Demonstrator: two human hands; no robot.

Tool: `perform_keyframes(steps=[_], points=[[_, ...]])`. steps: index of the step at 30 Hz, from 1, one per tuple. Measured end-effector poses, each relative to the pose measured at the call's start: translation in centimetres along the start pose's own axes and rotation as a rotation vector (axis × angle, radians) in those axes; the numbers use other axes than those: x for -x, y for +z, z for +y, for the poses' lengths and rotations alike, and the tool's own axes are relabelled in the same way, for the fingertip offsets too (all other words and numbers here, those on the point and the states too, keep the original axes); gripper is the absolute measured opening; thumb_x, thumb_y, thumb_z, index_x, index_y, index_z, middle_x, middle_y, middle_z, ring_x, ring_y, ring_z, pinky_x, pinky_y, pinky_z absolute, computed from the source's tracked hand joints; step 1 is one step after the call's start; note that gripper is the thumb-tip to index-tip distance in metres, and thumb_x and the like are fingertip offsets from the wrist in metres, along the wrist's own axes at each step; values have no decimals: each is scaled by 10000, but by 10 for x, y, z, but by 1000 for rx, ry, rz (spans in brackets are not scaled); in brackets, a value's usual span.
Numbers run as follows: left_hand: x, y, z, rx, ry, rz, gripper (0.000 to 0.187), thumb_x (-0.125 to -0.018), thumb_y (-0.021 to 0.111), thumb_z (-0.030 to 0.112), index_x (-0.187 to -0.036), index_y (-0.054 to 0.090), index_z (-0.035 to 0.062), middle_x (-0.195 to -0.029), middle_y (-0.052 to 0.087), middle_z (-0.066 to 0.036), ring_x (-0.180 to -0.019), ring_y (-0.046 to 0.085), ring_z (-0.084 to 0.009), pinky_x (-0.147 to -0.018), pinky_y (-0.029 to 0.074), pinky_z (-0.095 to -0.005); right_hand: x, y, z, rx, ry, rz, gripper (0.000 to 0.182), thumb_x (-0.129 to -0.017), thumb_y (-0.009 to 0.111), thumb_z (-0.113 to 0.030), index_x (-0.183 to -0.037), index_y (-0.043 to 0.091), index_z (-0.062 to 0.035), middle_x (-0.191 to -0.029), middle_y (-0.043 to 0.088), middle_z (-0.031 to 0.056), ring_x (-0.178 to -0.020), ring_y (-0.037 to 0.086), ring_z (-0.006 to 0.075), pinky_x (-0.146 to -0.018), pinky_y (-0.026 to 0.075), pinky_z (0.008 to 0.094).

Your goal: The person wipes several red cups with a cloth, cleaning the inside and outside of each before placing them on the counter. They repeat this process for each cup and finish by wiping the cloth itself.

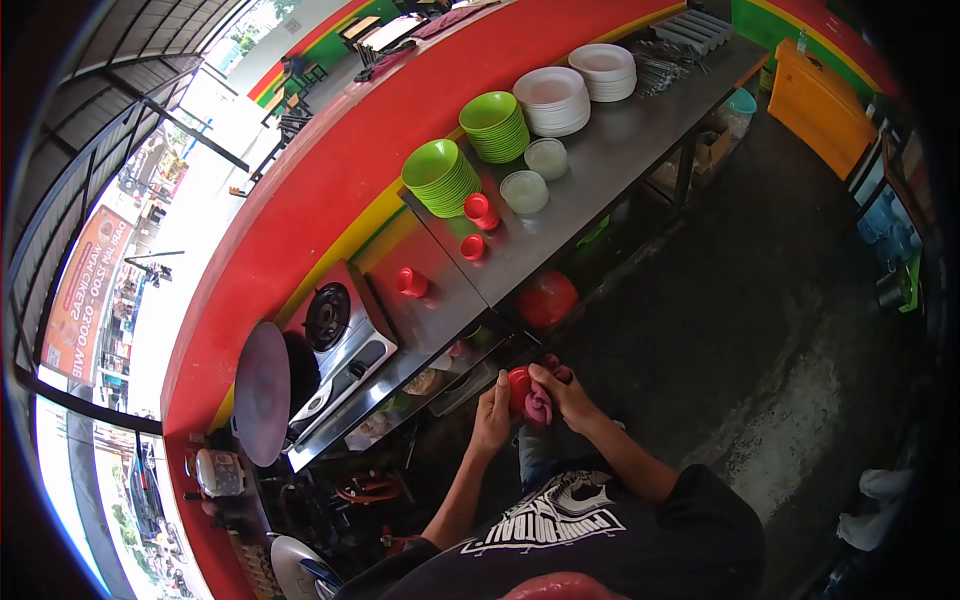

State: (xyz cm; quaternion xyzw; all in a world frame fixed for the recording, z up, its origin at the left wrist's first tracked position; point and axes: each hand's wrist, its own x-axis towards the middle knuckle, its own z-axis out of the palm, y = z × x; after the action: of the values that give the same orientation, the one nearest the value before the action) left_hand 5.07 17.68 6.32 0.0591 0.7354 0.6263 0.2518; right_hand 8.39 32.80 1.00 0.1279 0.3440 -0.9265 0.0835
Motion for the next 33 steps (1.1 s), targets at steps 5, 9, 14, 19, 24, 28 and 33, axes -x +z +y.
perform_keyframes(steps=[5, 9, 14, 19, 24, 28, 33], points=[[-34, -50, -5, -255, -195, -282, 559, -1051, 390, 468, -768, 623, 46, -654, 491, 53, -603, 422, -49, -553, 372, -244, -12, 12, -12, 395, 28, -76, 218, -902, 717, -296, -923, 666, -85, -859, 650, -34, -762, 578, 41, -699, 487, 235], [-67, -56, -10, -111, -143, -243, 444, -1039, 457, 428, -944, 660, 44, -795, 605, 24, -745, 530, -56, -702, 444, -238, -47, 7, -13, 419, -88, 45, 225, -885, 733, -274, -952, 680, -66, -870, 658, -27, -774, 588, 54, -721, 492, 241], [-119, -71, -24, 264, -190, -74, 369, -1025, 499, 399, -1110, 617, 59, -999, 628, -13, -907, 590, -88, -837, 475, -267, -136, 0, -11, 349, -171, 259, 207, -877, 735, -245, -957, 680, -62, -857, 655, -14, -770, 588, 59, -713, 488, 247], [-206, -115, -40, 284, -154, 274, 359, -994, 576, 389, -1070, 654, 47, -915, 641, 5, -851, 561, -73, -786, 442, -236, -290, -19, 15, 774, -615, 489, 229, -867, 728, -238, -910, 639, -31, -803, 651, 50, -728, 614, 164, -659, 478, 314], [-294, -160, -40, -11, 45, 396, 349, -960, 634, 351, -997, 696, 10, -863, 659, -37, -846, 605, -108, -726, 467, -297, -382, -47, 37, 1331, -680, 926, 241, -790, 711, -241, -787, 560, -54, -739, 576, 123, -712, 584, 342, -634, 478, 426], [-348, -170, -51, -373, 371, 425, 186, -892, 696, 214, -982, 723, 54, -817, 652, -75, -757, 604, -223, -724, 443, -337, -390, -39, 46, 1488, -803, 938, 228, -732, 702, -224, -754, 535, -71, -709, 547, 98, -680, 567, 341, -624, 474, 463], [-391, -168, -73, -811, 490, 370, 152, -831, 721, 185, -964, 736, 114, -897, 635, -19, -892, 600, -219, -779, 414, -402, -412, -37, 48, 1582, -678, 1091, 226, -681, 698, -214, -740, 529, -76, -709, 544, 92, -671, 561, 328, -606, 476, 454]])
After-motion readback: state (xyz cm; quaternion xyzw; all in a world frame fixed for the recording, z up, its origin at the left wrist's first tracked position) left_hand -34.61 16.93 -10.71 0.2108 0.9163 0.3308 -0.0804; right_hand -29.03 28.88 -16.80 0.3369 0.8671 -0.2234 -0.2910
